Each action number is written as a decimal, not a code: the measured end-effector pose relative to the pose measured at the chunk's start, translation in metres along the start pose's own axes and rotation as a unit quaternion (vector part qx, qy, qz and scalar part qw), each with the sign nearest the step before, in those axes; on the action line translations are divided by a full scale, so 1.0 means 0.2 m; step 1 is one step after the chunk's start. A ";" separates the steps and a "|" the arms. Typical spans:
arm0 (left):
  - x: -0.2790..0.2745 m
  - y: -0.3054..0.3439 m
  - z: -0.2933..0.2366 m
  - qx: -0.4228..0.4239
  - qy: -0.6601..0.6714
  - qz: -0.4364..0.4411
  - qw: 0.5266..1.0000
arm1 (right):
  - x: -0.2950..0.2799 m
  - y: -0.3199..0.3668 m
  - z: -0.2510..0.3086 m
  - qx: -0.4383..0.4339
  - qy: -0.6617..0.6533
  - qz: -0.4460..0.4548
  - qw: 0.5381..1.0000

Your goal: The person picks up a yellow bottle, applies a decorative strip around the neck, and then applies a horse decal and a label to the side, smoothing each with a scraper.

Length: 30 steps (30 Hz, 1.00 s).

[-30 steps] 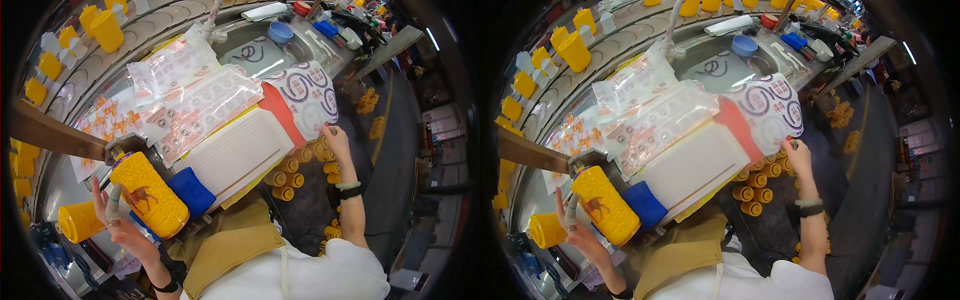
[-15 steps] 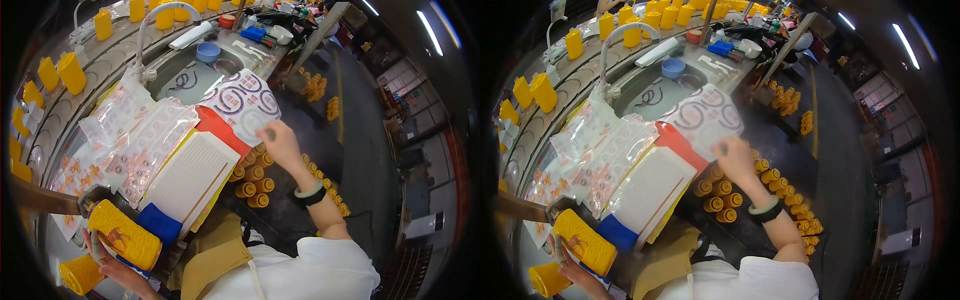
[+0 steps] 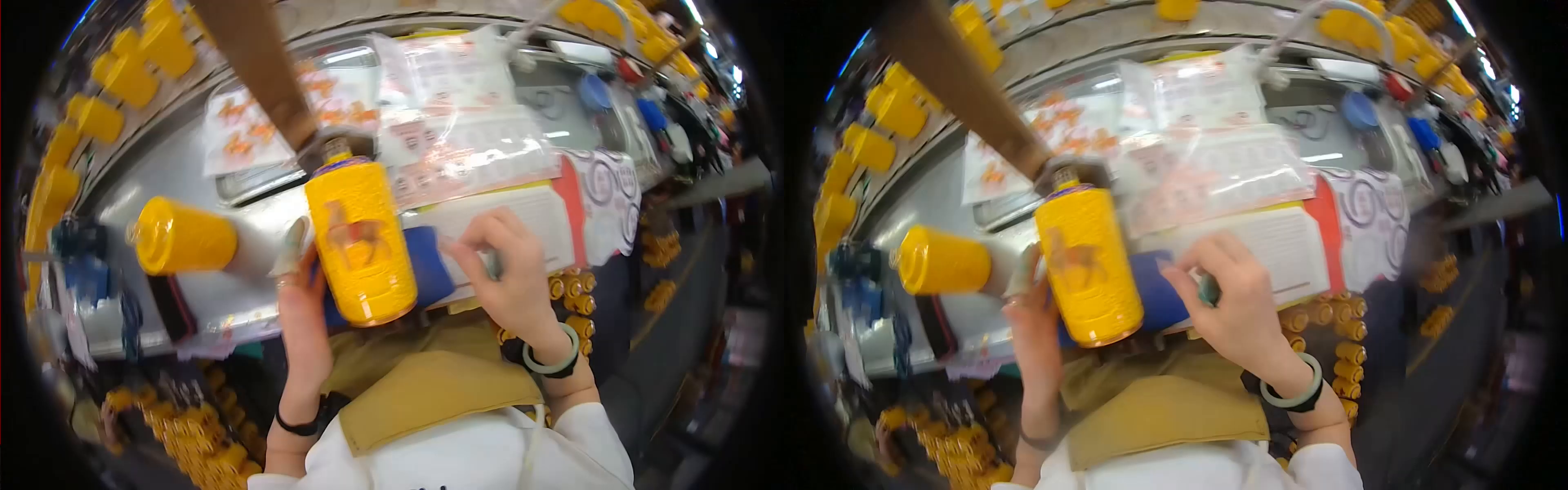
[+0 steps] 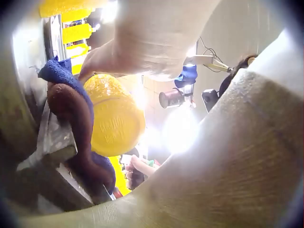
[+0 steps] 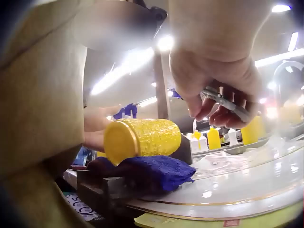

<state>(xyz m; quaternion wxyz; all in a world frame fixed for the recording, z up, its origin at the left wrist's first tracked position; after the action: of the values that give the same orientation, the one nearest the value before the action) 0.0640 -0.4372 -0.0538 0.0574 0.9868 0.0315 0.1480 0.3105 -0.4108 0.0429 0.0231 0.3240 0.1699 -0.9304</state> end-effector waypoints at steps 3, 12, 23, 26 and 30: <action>0.07 0.03 -0.03 -0.031 0.000 0.021 0.999 | 0.07 -0.03 0.19 -0.044 -0.060 0.009 0.997; 0.18 0.06 -0.11 -0.034 0.046 0.060 0.997 | 0.31 -0.03 0.23 -0.017 -0.101 0.071 0.992; 0.18 0.04 -0.08 -0.042 0.046 0.072 0.995 | 0.41 0.10 -0.03 0.218 -0.335 0.100 0.911; 0.18 0.03 -0.09 -0.048 0.047 0.074 0.995 | 0.44 0.11 -0.04 0.219 -0.340 0.118 0.907; 0.20 0.02 -0.09 -0.051 0.052 0.068 0.995 | 0.44 0.10 -0.03 0.197 -0.319 0.123 0.919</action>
<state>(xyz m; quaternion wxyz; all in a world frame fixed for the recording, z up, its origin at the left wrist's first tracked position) 0.0962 -0.4365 -0.0246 0.0961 0.9734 -0.0403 0.2038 0.2475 -0.4217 -0.0223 0.1256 0.0263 -0.0745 -0.9889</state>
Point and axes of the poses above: each hand's wrist, its own y-axis away from the middle knuckle, its own x-axis out of the palm, z = x × y, the point moved 10 cm from there along -y, towards the middle knuckle, and after that the axes turned 5 degrees about -x, right-handed, at the moved point
